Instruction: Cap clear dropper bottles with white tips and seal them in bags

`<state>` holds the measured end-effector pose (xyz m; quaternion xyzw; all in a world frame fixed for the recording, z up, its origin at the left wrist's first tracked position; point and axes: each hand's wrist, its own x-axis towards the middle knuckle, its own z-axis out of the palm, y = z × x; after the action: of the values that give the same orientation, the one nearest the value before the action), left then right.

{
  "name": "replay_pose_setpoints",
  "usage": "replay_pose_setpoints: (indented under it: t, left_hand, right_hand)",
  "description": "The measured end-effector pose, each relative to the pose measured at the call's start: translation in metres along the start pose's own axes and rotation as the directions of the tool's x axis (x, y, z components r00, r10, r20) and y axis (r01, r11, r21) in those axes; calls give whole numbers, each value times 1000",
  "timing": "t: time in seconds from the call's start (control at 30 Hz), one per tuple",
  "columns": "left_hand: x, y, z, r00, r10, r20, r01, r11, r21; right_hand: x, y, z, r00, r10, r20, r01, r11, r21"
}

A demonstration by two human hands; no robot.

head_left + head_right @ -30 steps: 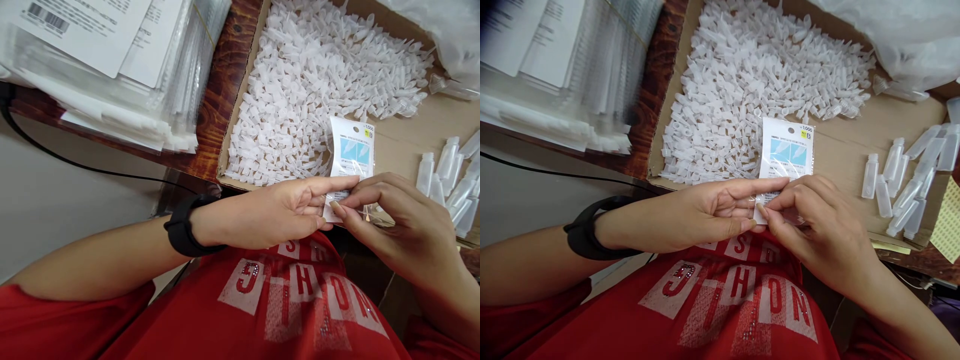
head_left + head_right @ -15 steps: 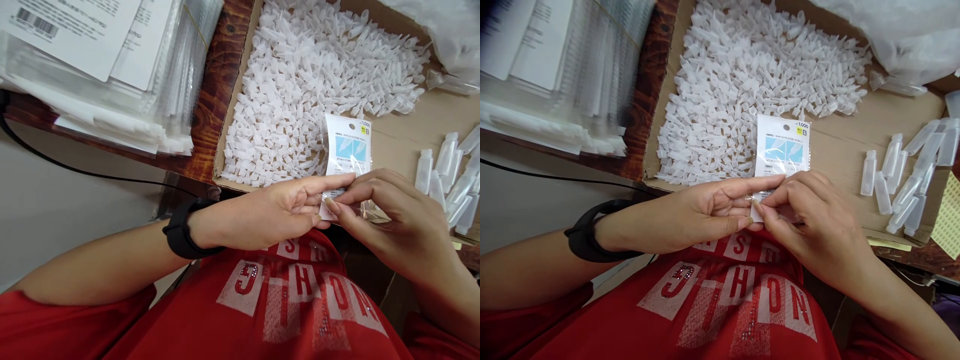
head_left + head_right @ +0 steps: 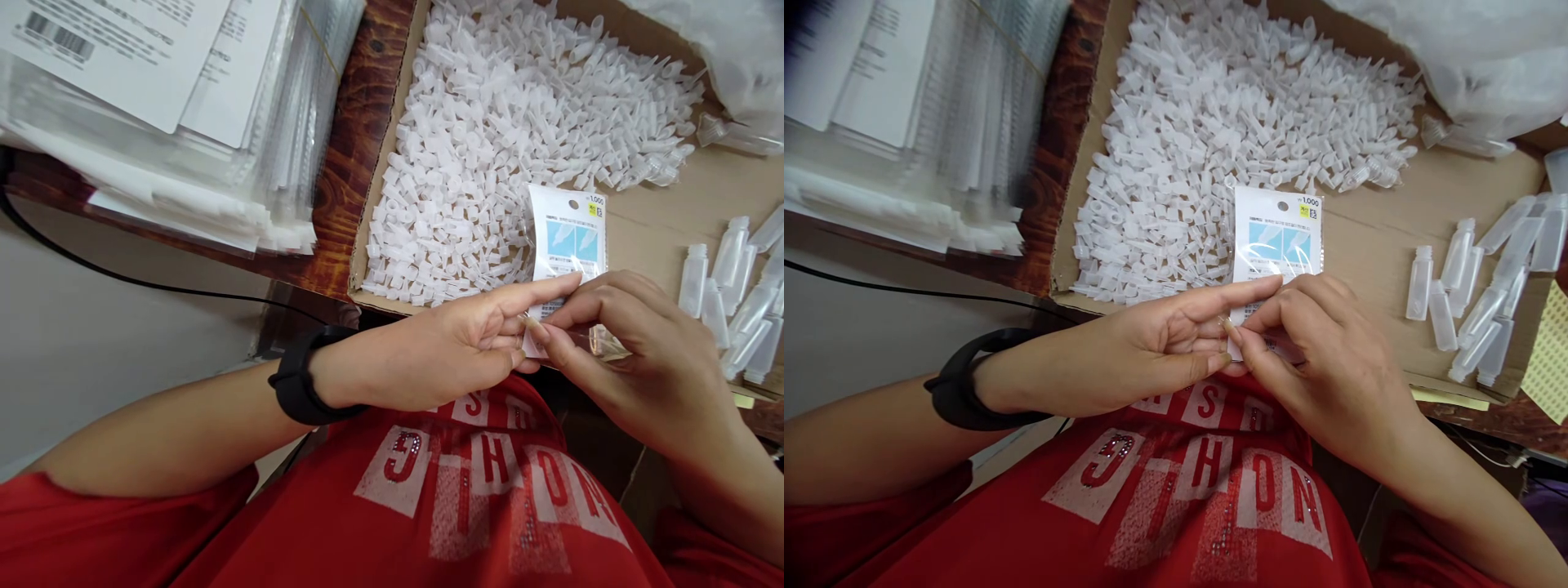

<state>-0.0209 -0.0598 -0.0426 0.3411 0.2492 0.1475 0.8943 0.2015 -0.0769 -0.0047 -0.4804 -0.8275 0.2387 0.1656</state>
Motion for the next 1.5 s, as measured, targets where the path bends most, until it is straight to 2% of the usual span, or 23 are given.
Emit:
replay_pose_setpoints:
  t: [0.47,0.63,0.8,0.93,1.13,1.23,1.33,1.4,1.5]
  left_hand:
    - [0,3,-1,1000,-9,0,9,998,-70]
    - [-3,9,0,1000,-17,-11,18,1000,21]
    - [-9,14,6,997,50,-59,-39,984,172]
    - [-11,15,11,987,135,-91,-109,964,241]
    - [-10,17,10,988,143,-54,-115,928,354]
    - [-8,15,11,990,122,-73,-95,950,299]
    - [-7,14,12,983,119,-142,-88,973,213]
    - [-8,15,11,973,128,-190,-91,977,193]
    - [-15,18,9,969,139,-203,-105,980,171]
  right_hand:
    - [1,1,-2,1000,-9,24,8,999,45]
    - [-4,0,-4,997,-72,29,70,995,69]
    - [-8,-3,-3,994,-106,-41,105,994,-10]
    - [-5,-5,-2,997,-47,-53,45,999,-25]
    - [0,-6,-3,1000,-12,-18,12,999,33]
    - [2,-5,-2,1000,-3,-18,3,1000,24]
    - [-3,0,-3,998,-14,-67,13,1000,-15]
    - [-12,6,-7,993,55,-106,-55,998,6]
    - [-32,18,-10,954,228,-197,-197,966,166]
